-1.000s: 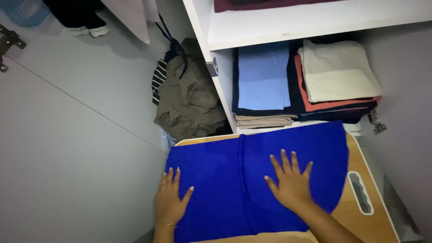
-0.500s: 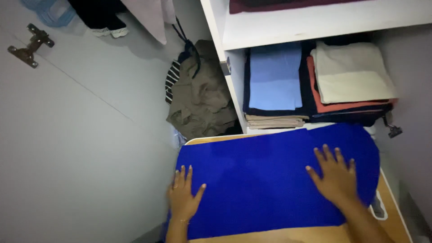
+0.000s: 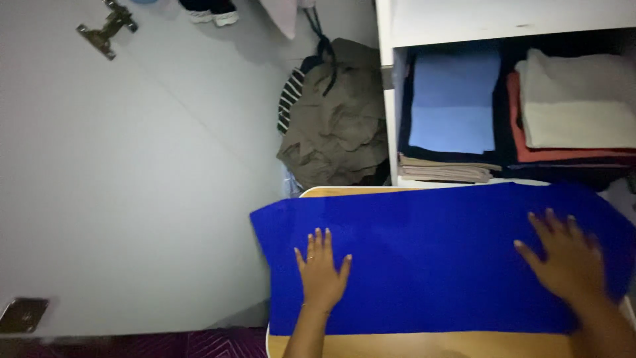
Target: The person folds several garments on a small wooden table and places them into a white closet shelf. The person folds a black cloth, a white cloth, a light blue cloth, and a dark blue cloth one by one, smoothing each before stacking them in the closet.
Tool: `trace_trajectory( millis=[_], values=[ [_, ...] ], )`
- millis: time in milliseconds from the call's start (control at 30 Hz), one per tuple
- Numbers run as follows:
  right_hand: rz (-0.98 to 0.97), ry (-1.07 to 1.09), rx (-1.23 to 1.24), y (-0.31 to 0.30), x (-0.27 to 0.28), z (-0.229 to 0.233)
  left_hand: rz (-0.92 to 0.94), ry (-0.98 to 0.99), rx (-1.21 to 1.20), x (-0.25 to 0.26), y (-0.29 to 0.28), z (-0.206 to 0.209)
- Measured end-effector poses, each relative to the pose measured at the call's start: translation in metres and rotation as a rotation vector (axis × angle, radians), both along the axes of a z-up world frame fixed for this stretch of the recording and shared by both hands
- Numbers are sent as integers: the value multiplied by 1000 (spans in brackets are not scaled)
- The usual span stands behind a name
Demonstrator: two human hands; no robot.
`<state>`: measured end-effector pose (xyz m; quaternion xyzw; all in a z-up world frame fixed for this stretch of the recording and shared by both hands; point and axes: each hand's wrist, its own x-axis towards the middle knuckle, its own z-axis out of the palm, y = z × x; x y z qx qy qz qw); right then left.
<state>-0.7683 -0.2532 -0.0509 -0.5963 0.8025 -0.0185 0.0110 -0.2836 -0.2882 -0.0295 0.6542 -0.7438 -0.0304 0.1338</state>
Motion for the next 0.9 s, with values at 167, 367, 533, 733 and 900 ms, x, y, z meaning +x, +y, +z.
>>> trace_trajectory(
  millis=[167, 367, 533, 733, 900],
  values=[
    [22, 194, -74, 5, -34, -39, -22, 50, 5, -20, 8, 4],
    [48, 104, -248, -5, -65, -79, -86, 64, 22, -44, 20, 18],
    [-122, 168, 150, -12, 96, 39, -82, -6, -18, -48, 11, 12],
    [563, -27, -86, -9, 225, 11, -187, 66, 157, -28, -8, 30],
    [596, -48, -138, -3, 206, -1, -96, -17, 59, 37, -51, 29]
  ],
)
